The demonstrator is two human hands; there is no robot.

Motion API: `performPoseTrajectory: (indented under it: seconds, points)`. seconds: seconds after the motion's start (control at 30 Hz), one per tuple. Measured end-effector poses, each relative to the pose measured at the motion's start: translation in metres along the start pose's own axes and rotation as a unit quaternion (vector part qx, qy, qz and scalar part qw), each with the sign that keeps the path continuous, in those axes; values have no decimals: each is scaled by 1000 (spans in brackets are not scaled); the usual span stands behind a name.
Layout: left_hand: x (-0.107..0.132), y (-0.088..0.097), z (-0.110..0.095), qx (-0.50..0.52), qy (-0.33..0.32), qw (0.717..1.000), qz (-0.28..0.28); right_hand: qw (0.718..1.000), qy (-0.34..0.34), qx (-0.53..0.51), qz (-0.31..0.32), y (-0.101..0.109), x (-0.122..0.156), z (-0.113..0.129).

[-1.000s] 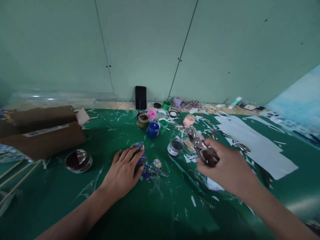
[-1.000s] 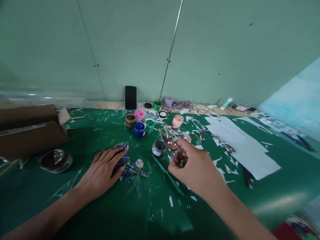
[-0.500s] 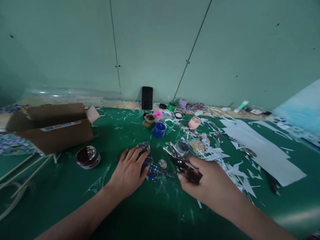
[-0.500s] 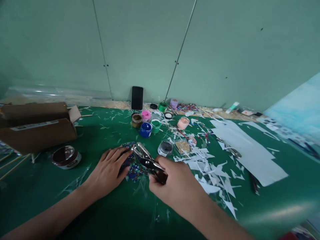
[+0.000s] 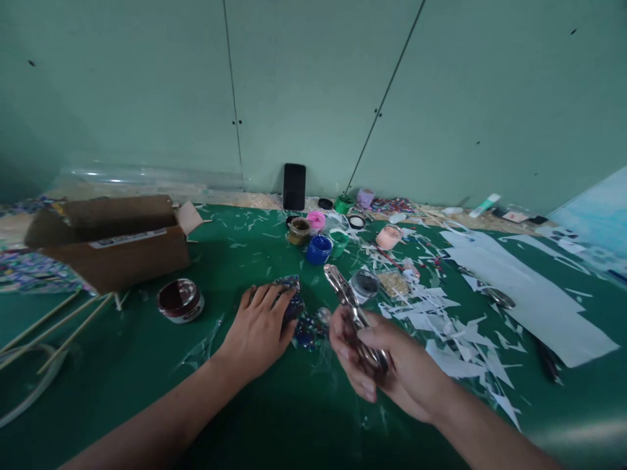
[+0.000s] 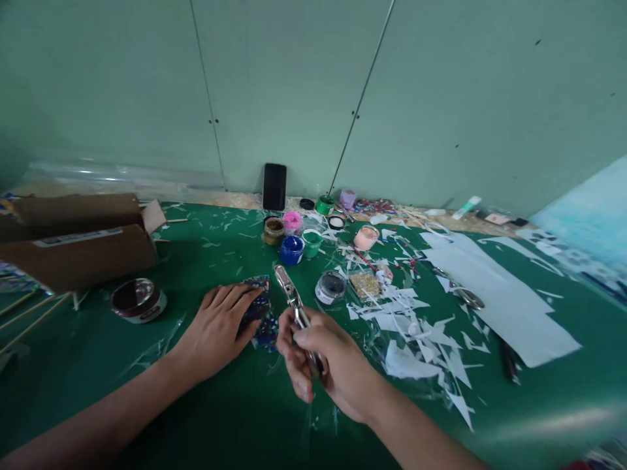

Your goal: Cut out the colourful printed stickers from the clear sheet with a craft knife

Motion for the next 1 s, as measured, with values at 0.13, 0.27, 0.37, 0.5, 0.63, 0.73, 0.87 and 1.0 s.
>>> performPoseTrajectory:
  seconds: [0.13,0.27,0.37,0.5,0.63,0.73,0.87,1.0]
  points:
    - [1,4,2,4,5,1000,-8,995,-64,-78,-5,-1,-11,-14]
    - [2,9,6,18,16,1000,1,998,-20,3,-54,2,-20,-17]
    - [2,10,9,31,14,999,8,992,4,107,-73,1,-20,-18]
    - [0,11,12,34,9,999,-2,942,29,313,-115,6,-9,-12]
    - [-3,24,13,79,3,996,-29,902,47,389,-183,16,5,-6]
    - [-3,35,4,248,-34,968,-30,923,56,342,-168,8,5,-11]
    - [-1,34,-7,530,46,847,-16,922,102,358,-109,-22,1,-15]
    - [-2,20,-3,662,185,726,-25,821,125,540,-136,-12,9,10]
Point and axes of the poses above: each hand's wrist, its own x-axis away from the middle knuckle, its own y-axis out of the back of the hand, z = x × y, the point moved 4 cm from there along -x, towards the middle knuckle, and after that the axes turned 4 degrees about -z, right-handed, at the moved point
